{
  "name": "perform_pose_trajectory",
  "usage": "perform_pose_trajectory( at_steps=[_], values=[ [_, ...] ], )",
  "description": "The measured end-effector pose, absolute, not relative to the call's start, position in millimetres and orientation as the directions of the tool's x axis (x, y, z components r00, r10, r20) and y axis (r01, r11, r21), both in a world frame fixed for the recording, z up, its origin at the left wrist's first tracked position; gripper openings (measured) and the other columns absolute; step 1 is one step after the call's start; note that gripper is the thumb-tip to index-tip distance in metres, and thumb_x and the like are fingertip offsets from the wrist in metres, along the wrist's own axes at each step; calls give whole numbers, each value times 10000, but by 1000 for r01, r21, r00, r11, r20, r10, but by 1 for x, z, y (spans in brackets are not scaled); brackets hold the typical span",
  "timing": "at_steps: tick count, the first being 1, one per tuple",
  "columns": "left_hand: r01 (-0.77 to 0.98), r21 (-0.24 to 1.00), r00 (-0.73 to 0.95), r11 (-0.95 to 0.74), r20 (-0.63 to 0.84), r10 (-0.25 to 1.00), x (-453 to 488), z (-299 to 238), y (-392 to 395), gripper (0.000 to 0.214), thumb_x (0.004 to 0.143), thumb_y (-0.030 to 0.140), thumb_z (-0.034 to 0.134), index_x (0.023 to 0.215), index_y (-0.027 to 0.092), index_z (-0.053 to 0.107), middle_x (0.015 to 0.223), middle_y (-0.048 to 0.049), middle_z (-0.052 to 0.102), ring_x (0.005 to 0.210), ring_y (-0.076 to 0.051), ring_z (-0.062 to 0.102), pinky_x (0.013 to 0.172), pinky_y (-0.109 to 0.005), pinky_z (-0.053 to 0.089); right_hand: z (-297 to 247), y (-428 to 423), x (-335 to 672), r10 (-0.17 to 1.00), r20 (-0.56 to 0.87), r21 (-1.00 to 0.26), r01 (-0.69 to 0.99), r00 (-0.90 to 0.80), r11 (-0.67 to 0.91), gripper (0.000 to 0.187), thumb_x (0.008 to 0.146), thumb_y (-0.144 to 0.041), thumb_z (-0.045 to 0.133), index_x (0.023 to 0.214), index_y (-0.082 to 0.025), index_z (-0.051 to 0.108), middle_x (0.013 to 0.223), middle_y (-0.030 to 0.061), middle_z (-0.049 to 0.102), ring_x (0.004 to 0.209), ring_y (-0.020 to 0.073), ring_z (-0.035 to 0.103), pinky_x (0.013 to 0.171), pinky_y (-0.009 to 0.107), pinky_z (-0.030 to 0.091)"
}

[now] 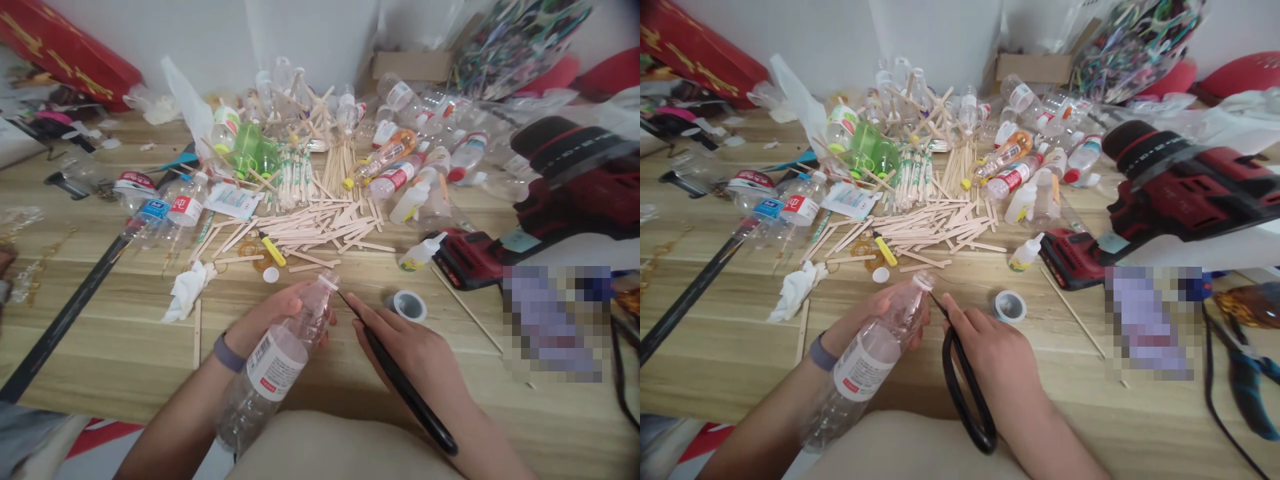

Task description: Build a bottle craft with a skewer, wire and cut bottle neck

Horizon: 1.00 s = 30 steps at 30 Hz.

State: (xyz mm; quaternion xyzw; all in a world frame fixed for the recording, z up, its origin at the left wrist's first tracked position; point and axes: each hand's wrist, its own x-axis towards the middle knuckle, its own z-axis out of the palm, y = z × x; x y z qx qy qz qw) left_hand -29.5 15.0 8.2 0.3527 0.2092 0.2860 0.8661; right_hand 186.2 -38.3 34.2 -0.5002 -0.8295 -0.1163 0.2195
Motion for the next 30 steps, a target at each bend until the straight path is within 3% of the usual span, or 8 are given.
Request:
perform_pose_trajectory(
  at_steps=[6,12,18,21,25,30],
  values=[
    [-335,744,742,578,-171,649,-30,10,14,577,775,537,706,1177,154,551,948,-88,653,705,-193,678,601,-257,491,32,-40,194,828,394,-89,881,-398,466,383,1044,-288,353,1227,-190,675,655,-12,677,516,143,646,463,279,417],
    [-312,689,807,654,-171,565,-30,10,12,586,750,561,720,1153,169,553,895,-80,673,640,-197,687,537,-247,503,41,-38,205,837,284,-250,807,-467,535,352,1016,-251,411,1281,-193,636,751,14,719,575,146,672,500,249,449],
    [-291,690,816,663,-182,548,-29,11,9,568,752,570,716,1123,167,566,879,-75,674,618,-186,687,515,-235,505,40,-40,201,797,407,-140,832,-447,538,339,1023,-232,381,1140,-162,691,663,3,688,484,148,620,478,284,399],
    [-298,678,816,671,-184,548,-29,13,8,601,739,575,727,1150,169,560,882,-77,677,618,-185,687,514,-229,500,42,-43,198,823,395,-230,823,-409,520,287,1024,-249,405,1127,-181,664,719,4,710,558,148,658,527,266,434],
    [-304,695,801,652,-183,569,-30,18,8,581,755,553,723,1159,163,573,886,-74,677,619,-177,693,518,-211,491,51,-44,203,910,291,-459,791,-296,404,222,1014,-310,433,917,-214,608,680,-7,681,557,148,649,513,246,452],
    [-246,706,827,665,-205,523,-29,15,8,611,756,555,724,1196,162,563,886,-67,671,637,-191,690,535,-239,507,57,-41,213,895,313,-417,801,-317,429,297,1016,-385,429,813,-233,582,652,9,663,548,179,627,536,292,475]
  ],
)
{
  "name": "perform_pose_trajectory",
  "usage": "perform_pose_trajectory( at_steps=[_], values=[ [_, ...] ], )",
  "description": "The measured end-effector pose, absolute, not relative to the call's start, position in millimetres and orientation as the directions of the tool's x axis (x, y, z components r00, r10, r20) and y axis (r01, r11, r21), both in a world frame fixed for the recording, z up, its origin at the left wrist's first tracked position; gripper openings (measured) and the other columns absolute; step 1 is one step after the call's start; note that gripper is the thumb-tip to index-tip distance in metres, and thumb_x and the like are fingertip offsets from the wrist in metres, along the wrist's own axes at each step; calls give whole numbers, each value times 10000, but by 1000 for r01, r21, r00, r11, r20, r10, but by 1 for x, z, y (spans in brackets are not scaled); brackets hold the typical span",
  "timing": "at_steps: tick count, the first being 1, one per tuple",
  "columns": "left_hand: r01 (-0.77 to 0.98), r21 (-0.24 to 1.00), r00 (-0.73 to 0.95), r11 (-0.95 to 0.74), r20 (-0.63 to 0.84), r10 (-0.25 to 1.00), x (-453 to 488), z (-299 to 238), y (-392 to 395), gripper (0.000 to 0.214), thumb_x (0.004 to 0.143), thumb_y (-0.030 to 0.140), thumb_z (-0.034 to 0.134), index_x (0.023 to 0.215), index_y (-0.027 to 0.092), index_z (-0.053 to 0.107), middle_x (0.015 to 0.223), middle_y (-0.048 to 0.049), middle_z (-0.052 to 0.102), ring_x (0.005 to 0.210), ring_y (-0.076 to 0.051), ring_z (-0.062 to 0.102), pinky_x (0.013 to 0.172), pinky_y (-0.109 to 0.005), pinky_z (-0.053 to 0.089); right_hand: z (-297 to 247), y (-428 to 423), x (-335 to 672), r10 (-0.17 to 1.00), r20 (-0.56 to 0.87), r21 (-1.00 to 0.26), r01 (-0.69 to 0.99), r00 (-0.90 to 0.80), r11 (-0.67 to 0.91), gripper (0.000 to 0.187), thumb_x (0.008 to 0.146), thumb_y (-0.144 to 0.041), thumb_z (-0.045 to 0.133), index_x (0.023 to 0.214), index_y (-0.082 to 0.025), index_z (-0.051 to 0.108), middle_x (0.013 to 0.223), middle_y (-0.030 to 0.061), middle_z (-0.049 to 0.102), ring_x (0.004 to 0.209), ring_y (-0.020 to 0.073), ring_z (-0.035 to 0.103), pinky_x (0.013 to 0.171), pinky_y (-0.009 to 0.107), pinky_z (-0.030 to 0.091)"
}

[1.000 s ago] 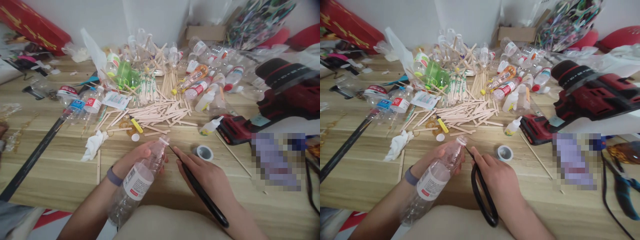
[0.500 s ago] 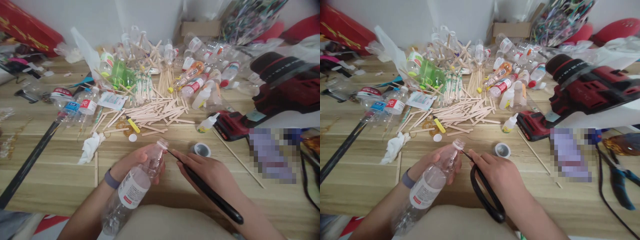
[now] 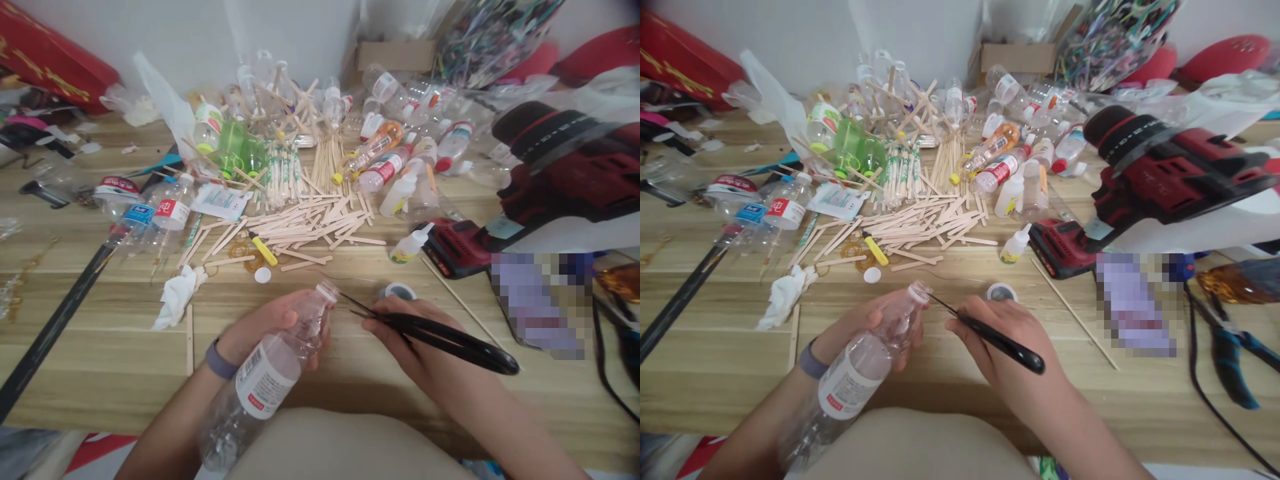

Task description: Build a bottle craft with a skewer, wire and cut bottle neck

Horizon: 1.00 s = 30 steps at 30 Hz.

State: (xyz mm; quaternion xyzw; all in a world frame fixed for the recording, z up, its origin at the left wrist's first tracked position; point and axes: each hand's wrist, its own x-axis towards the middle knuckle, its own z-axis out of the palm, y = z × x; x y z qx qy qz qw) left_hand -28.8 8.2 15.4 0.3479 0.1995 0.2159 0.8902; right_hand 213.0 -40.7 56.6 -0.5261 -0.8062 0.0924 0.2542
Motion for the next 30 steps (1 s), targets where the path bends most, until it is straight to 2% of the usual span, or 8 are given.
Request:
perform_pose_trajectory(
  at_steps=[6,14,21,30],
  values=[
    [-243,694,837,678,-203,508,-28,10,7,597,754,544,726,1188,164,573,903,-84,667,652,-193,676,544,-259,517,62,-37,216,861,335,-386,778,-383,496,318,1021,-345,430,821,-225,647,730,41,705,611,188,662,567,297,502],
    [-215,663,829,717,-265,493,-28,11,7,609,737,512,755,1191,158,556,891,-82,672,643,-186,676,557,-254,519,68,-32,217,824,330,-249,800,-460,546,352,1021,-335,434,895,-184,726,811,63,764,698,231,708,604,340,546],
    [-224,655,828,722,-263,495,-27,10,6,548,755,452,756,1186,173,564,916,-73,671,679,-183,677,568,-264,532,73,-24,220,842,264,-287,795,-470,534,349,1014,-341,424,809,-206,672,725,49,712,665,220,678,588,327,499],
    [-240,673,831,699,-230,506,-28,10,7,570,744,491,759,1167,156,575,896,-80,672,659,-185,685,561,-254,532,72,-28,220,827,337,-255,802,-450,540,360,1021,-345,418,880,-183,707,732,66,730,672,238,695,594,342,520]
  ],
)
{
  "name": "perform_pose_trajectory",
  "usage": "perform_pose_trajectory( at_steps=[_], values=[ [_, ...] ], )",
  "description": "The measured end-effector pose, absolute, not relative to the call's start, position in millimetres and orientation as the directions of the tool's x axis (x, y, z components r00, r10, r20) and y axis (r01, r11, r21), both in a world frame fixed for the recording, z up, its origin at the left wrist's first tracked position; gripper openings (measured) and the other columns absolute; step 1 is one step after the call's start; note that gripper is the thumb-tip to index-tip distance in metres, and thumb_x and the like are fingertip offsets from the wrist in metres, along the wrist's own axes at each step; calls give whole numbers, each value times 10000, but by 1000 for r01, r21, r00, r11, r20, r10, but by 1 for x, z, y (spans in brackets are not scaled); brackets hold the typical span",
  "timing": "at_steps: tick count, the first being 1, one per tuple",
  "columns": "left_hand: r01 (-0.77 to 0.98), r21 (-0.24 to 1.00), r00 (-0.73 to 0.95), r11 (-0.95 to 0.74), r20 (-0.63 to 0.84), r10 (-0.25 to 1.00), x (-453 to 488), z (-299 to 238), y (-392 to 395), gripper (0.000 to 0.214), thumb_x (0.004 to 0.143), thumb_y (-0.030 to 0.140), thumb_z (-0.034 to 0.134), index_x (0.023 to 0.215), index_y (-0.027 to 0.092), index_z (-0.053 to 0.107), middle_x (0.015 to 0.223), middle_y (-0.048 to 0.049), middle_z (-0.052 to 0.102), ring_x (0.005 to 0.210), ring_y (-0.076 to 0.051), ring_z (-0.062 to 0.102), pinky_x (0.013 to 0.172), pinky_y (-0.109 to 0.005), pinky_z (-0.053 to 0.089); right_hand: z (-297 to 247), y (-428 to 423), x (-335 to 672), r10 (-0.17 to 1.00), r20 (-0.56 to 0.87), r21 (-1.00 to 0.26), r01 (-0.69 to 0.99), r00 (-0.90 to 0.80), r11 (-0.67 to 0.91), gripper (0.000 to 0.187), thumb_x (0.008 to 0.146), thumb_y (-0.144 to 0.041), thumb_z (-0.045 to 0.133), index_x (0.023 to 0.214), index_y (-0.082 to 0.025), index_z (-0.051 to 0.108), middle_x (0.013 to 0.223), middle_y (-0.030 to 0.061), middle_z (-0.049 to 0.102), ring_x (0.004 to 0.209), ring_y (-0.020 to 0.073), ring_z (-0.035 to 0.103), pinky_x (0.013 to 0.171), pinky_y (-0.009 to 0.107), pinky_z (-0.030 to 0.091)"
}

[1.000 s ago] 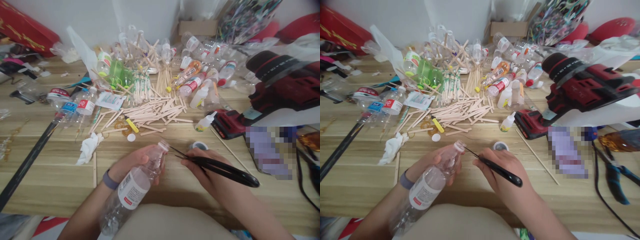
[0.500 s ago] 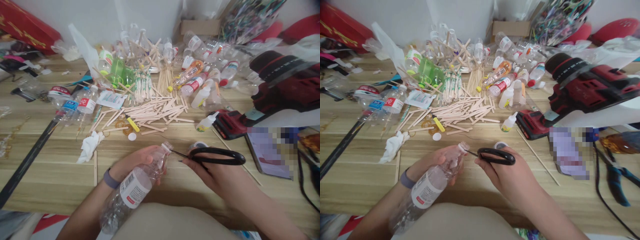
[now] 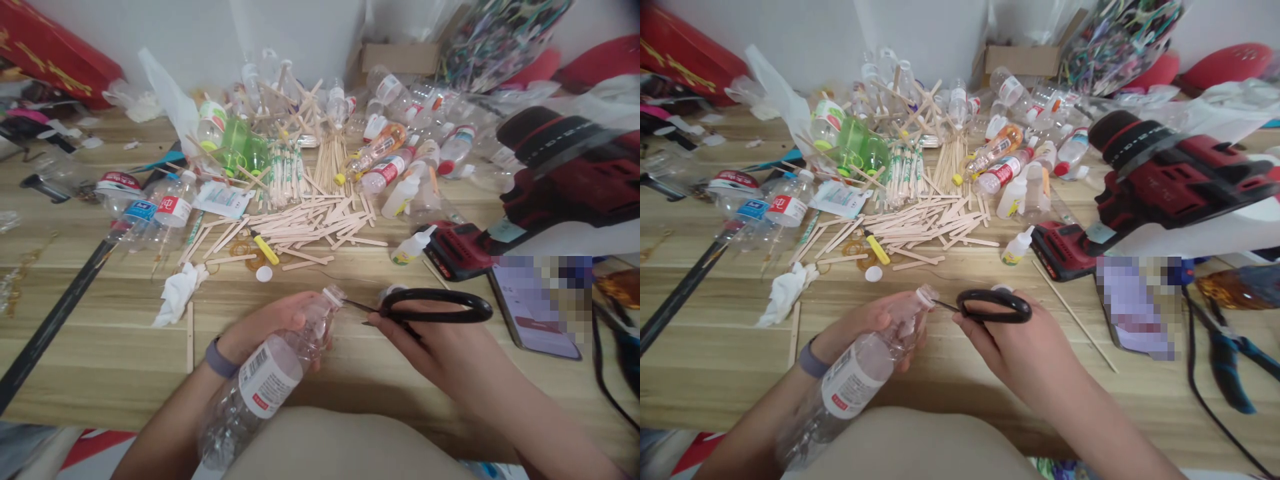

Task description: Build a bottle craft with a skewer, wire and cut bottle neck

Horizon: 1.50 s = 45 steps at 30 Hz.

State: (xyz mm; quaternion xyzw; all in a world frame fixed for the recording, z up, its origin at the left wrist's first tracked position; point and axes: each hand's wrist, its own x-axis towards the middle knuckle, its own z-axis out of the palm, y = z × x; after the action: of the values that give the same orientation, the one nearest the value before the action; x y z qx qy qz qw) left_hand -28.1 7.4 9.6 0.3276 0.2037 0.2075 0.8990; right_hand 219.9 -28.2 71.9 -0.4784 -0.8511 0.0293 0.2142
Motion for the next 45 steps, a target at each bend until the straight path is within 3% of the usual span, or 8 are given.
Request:
perform_pose_trajectory(
  at_steps=[7,21,30,34,37,41,43,45],
  values=[
    [-264,691,854,673,-157,497,-28,13,8,561,793,548,694,1176,159,564,913,-78,664,637,-181,693,545,-238,518,64,-37,219,827,358,-339,765,-433,548,269,1022,-299,438,894,-217,660,808,48,756,649,184,679,595,309,482],
    [-316,619,849,719,-153,505,-25,5,6,549,769,550,705,1125,165,541,880,-83,690,623,-201,704,505,-240,528,46,-45,209,801,421,-259,791,-425,555,244,1012,-209,459,1094,-154,681,691,0,709,605,146,648,623,297,406],
    [-323,623,839,712,-160,520,-26,3,6,550,766,571,694,1138,186,569,1002,-74,648,647,-209,699,527,-264,516,42,-46,207,778,464,-253,778,-424,575,241,1001,-196,477,1101,-159,693,652,-16,677,571,133,609,605,292,386],
    [-246,752,773,612,-229,592,-28,14,7,567,745,567,723,1103,135,639,936,-59,641,741,-167,628,666,-257,483,42,-45,206,770,475,-207,796,-426,569,254,1003,-192,455,1142,-145,662,609,-34,655,529,135,603,582,295,383],
    [-161,791,737,590,-301,605,-33,22,6,516,760,498,715,1115,127,664,887,-63,660,746,-153,582,674,-248,441,41,-44,207,759,481,-130,820,-439,557,326,1008,-227,423,1264,-88,568,547,-60,610,460,140,570,547,294,383],
    [23,860,678,509,-388,625,-43,34,5,498,819,424,635,1260,196,601,1143,-76,678,953,-209,614,812,-299,456,42,-48,207,761,419,-102,807,-495,581,399,993,-205,385,1368,-86,448,538,-80,606,444,143,565,547,293,383],
    [148,918,674,367,-365,642,-47,45,6,475,855,390,595,1300,227,567,1275,-56,636,1102,-228,577,915,-322,435,45,-51,206,765,378,-108,796,-521,595,428,967,-162,390,1389,-95,413,554,-81,620,441,139,566,533,290,371],
    [232,952,745,201,-307,593,-47,56,5,470,875,378,561,1325,243,540,1273,-45,635,1135,-239,564,949,-340,429,48,-54,204,760,346,-97,785,-550,612,456,944,-135,403,1398,-86,390,561,-75,631,442,143,570,519,293,360]
  ],
)
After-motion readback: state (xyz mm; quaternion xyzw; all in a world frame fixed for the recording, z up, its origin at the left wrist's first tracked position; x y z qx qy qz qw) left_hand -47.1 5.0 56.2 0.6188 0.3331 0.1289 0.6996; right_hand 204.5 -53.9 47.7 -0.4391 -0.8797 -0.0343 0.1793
